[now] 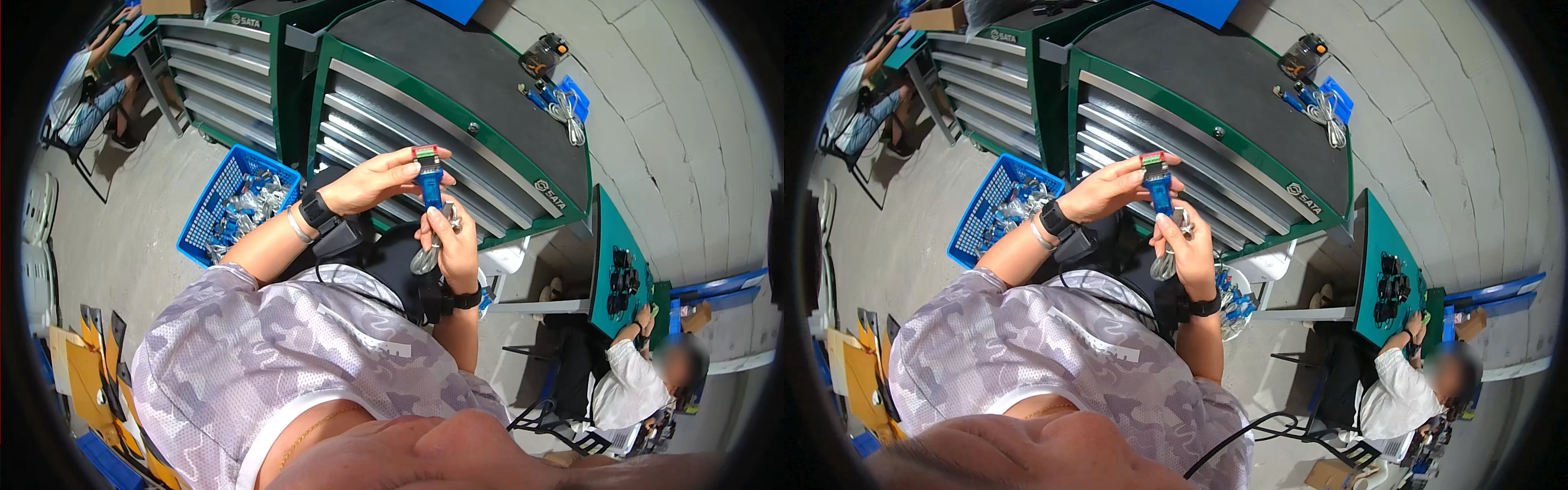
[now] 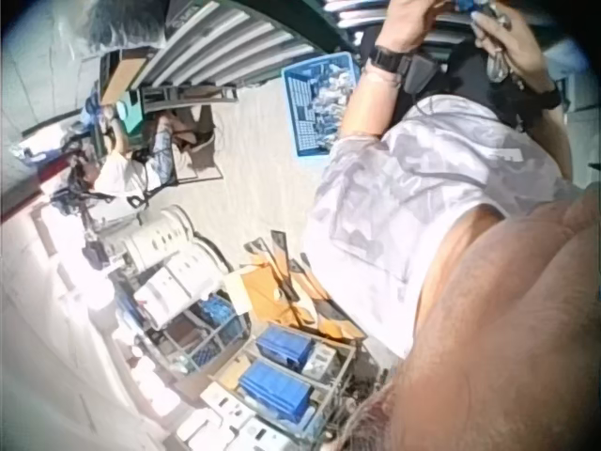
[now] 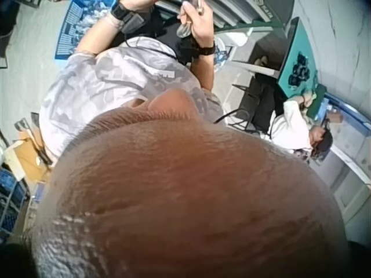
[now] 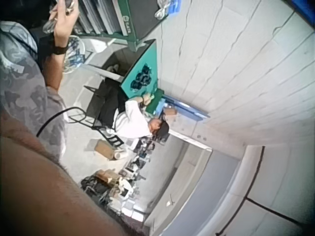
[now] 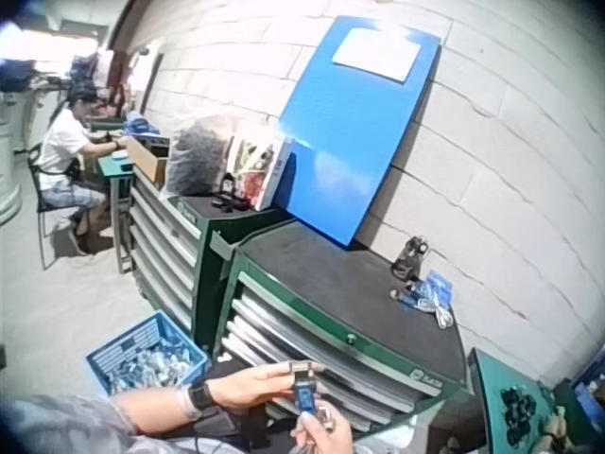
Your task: Sorting electronic cables and connectors from a blue crate onto a tool chest.
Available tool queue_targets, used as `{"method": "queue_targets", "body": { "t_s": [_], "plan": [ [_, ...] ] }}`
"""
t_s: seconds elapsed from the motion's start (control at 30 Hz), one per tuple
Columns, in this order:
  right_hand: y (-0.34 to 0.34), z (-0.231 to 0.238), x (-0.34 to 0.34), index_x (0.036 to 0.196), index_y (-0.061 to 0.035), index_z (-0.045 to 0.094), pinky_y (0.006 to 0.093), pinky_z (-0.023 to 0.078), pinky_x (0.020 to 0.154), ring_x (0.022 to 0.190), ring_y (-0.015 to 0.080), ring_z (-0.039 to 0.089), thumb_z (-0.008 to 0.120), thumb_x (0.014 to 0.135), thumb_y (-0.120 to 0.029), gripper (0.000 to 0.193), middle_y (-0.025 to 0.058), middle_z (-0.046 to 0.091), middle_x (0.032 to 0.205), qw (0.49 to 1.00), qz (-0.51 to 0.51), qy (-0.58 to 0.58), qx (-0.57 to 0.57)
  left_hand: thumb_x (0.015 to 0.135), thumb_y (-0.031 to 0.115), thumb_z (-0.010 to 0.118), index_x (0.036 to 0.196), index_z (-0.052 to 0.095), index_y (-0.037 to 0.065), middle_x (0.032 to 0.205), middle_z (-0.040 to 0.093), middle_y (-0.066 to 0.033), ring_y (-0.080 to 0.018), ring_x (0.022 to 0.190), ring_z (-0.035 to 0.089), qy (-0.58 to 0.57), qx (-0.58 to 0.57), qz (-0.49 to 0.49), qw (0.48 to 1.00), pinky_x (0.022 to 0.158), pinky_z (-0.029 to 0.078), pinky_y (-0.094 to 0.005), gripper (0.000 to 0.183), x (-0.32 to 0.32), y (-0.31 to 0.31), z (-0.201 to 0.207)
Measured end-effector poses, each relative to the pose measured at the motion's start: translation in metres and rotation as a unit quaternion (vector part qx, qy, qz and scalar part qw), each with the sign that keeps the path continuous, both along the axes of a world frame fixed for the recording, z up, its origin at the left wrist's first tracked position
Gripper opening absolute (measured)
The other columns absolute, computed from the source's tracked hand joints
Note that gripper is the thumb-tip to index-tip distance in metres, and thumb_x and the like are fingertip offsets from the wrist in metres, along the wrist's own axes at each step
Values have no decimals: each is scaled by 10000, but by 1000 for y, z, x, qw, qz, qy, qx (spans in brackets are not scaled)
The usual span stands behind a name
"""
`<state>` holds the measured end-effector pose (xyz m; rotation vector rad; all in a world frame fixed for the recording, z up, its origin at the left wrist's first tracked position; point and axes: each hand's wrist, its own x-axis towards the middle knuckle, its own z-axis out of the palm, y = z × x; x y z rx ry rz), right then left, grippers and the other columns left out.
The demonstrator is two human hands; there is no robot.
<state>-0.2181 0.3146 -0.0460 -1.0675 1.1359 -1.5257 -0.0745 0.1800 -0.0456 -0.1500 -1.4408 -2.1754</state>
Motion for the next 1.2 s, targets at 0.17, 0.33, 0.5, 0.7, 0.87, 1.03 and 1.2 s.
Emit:
{"method": "queue_targets", "body": {
  "t_s": [0.17,0.33,0.5,0.7,0.87,1.03,1.2],
  "plan": [
    [0,-1,16,1018,62,601,226,434,573,567,86,532,586,942,-147,223,42,589,702,1000,16,3,10,920,438,595,1399,386,25,1259,574,-115,-195,1144,565,23,31,-23,999,991,416,-374,666,11,2,-8],
    [1,-5,22,1008,69,590,231,447,607,497,64,437,573,942,-178,256,9,530,629,999,2,-24,31,911,313,648,1212,533,30,1182,596,-121,-187,1098,592,80,88,3,993,929,482,-319,429,10,8,-9],
    [8,-4,20,988,48,592,247,393,580,456,44,334,538,961,-205,261,-31,416,551,992,55,-105,38,903,220,667,1197,556,11,1155,609,-112,-189,1073,609,40,123,34,991,947,493,-323,377,17,18,1],
    [15,3,14,957,59,586,244,381,563,457,46,338,549,958,-220,282,-36,414,544,997,63,-38,38,888,137,673,1183,581,-21,1090,651,-114,-179,1042,626,1,126,51,991,918,491,-301,348,26,25,12],
    [21,9,16,943,77,591,235,390,557,466,51,376,574,921,-195,273,-36,411,519,988,112,-99,42,853,107,693,1185,587,-15,1116,648,-114,-173,1046,621,18,-1,20,1000,931,483,-293,369,30,14,19],
    [25,18,16,905,82,622,217,386,523,461,43,376,625,890,-223,306,-29,456,532,997,33,20,63,784,34,738,1163,606,-6,1142,646,-103,-166,1075,605,-19,-75,35,996,963,469,-301,404,38,2,24],
    [28,18,13,909,87,622,218,397,536,463,46,379,615,885,-216,304,-31,449,523,995,63,12,82,725,101,814,1134,631,12,1146,646,-93,-163,1080,602,-7,-188,70,980,954,478,-307,457,45,1,23]
  ]
}}
